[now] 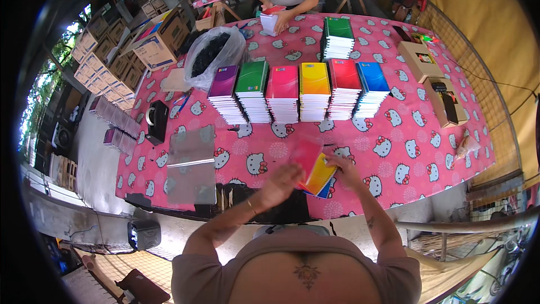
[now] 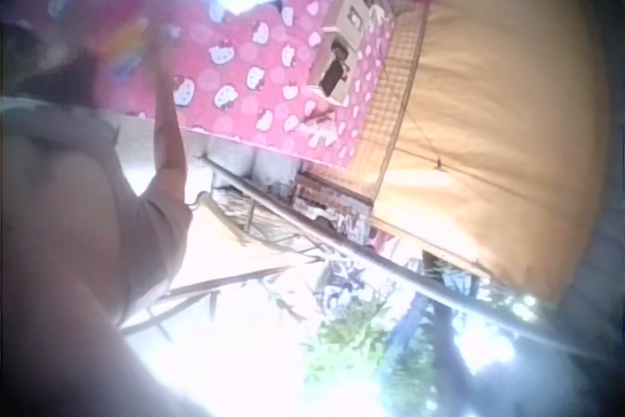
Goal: The person collects stacks of small colorful books from a table and places them into clear plastic bags, sealing each bag with adhesive tape.
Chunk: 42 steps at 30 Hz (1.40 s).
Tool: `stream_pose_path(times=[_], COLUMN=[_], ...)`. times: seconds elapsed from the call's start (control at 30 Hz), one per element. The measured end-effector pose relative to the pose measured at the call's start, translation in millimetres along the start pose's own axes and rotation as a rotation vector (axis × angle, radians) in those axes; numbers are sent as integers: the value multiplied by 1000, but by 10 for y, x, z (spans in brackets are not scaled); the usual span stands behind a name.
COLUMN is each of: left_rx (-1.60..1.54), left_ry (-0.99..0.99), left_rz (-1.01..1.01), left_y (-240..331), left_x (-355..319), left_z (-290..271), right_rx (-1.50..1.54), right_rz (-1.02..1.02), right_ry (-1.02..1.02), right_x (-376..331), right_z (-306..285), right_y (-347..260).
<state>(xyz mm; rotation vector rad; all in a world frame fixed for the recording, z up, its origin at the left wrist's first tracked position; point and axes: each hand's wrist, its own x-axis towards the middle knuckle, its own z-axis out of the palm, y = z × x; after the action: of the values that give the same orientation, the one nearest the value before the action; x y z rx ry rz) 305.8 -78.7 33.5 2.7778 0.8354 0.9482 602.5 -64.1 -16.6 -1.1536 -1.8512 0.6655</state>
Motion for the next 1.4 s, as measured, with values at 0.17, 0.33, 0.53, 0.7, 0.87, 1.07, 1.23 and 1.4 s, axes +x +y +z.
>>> stream_pose_path(times=[0.17,0.33,0.53,0.7,0.87,1.07,1.23,1.4], left_rx=[-51,477,403,-756,-54,219,325,214], left_ry=[-163,263,292,397,60,243,112,446], left_rz=[-198,-334,-227,-428,-67,-134,-29,-58], left_y=[-189,-1470,-1475,-304,195,-714,-1021,-410], left_x=[86,937,867,288,-80,1402,2027,1617], left_z=[111,-651,-1147,-468,205,98,-335,-883], right_rx=[-143,-504,-704,-850,194,-868,-846,-806], right_rz=[303,-333,-503,-181,449,-73,-213,-282], right_ry=[202,335,141,-221,323,423,287,7], right_x=[296,1634,1863,192,-207,1419,1625,134], right_z=[99,375,261,338,391,-465,-856,31], right_y=[-254,-804,-1040,-890,-550,-263,-301,-763])
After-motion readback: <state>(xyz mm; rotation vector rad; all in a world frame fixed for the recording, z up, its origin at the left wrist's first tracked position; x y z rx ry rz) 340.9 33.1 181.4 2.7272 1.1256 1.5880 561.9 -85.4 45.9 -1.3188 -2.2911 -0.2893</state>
